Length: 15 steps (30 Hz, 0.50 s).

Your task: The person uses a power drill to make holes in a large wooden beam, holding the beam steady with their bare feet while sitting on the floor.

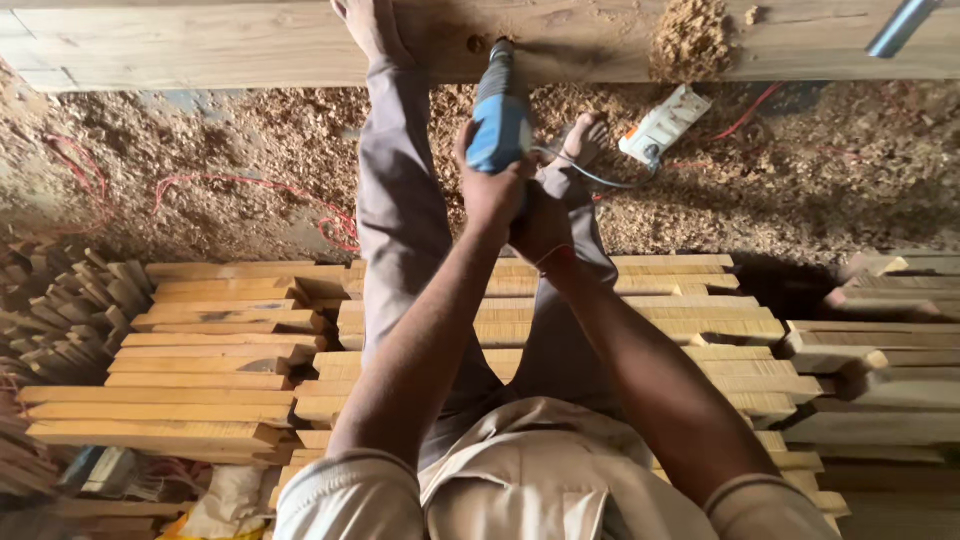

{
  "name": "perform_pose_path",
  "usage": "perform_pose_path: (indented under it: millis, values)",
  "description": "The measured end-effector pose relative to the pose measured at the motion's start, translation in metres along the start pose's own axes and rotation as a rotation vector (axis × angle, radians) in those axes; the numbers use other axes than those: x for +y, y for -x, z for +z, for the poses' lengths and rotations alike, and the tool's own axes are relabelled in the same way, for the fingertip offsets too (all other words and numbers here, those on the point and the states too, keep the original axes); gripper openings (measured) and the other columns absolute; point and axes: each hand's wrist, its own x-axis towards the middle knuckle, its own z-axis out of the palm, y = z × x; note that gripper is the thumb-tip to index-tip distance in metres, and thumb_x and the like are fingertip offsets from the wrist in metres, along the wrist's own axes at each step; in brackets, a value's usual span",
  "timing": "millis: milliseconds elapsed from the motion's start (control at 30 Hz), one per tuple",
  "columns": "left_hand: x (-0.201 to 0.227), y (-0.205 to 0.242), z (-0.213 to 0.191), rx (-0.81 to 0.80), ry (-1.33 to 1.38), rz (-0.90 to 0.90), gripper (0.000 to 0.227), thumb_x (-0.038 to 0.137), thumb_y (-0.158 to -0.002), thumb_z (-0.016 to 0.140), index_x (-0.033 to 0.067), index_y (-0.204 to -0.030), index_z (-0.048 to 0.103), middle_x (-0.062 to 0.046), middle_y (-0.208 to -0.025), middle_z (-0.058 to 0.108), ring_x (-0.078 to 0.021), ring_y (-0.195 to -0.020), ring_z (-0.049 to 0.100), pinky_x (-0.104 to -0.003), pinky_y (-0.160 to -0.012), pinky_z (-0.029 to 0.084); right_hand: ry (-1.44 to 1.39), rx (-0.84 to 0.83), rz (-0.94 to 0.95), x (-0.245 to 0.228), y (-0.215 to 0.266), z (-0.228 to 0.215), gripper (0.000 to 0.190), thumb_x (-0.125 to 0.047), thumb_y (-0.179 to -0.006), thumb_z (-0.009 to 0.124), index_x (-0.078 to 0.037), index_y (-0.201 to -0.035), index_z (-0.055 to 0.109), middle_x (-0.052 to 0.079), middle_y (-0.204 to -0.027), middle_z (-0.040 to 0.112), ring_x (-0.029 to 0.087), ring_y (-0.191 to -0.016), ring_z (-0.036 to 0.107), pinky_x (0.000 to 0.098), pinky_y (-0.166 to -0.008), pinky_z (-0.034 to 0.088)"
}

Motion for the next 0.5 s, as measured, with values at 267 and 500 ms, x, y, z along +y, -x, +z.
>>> perform_pose_path:
  millis: [267,500]
  values:
    - [-0.041,-0.028,0.002,0.108,-0.190,0.177,0.092,0.011,-0.072,0.079,0.0249,-0.153,0.038,-0.014,-0.146,0.053,-0.0315,-0.130,0.058,-0.043,-0.102,0.055,0.050,-0.001,0.056,0.014,0.006,0.042,0.039,-0.032,-0.089,0.069,-0.005,-0.117,0.063,0.016,-0.105,0.072,0.031,-0.096,0.072,0.0374,-0.079,0.058]
    - [-0.069,-0.057,0.003,0.150,-0.096,0.385,0.090,0.029,-0.078,0.085,0.0118,-0.152,0.037,-0.019,-0.140,0.057,-0.0325,-0.125,0.058,-0.043,-0.101,0.050,-0.091,0.076,0.077,0.030,0.001,0.058,0.032,-0.030,-0.090,0.073,-0.005,-0.109,0.067,0.019,-0.097,0.072,0.038,-0.088,0.071,0.0456,-0.077,0.056]
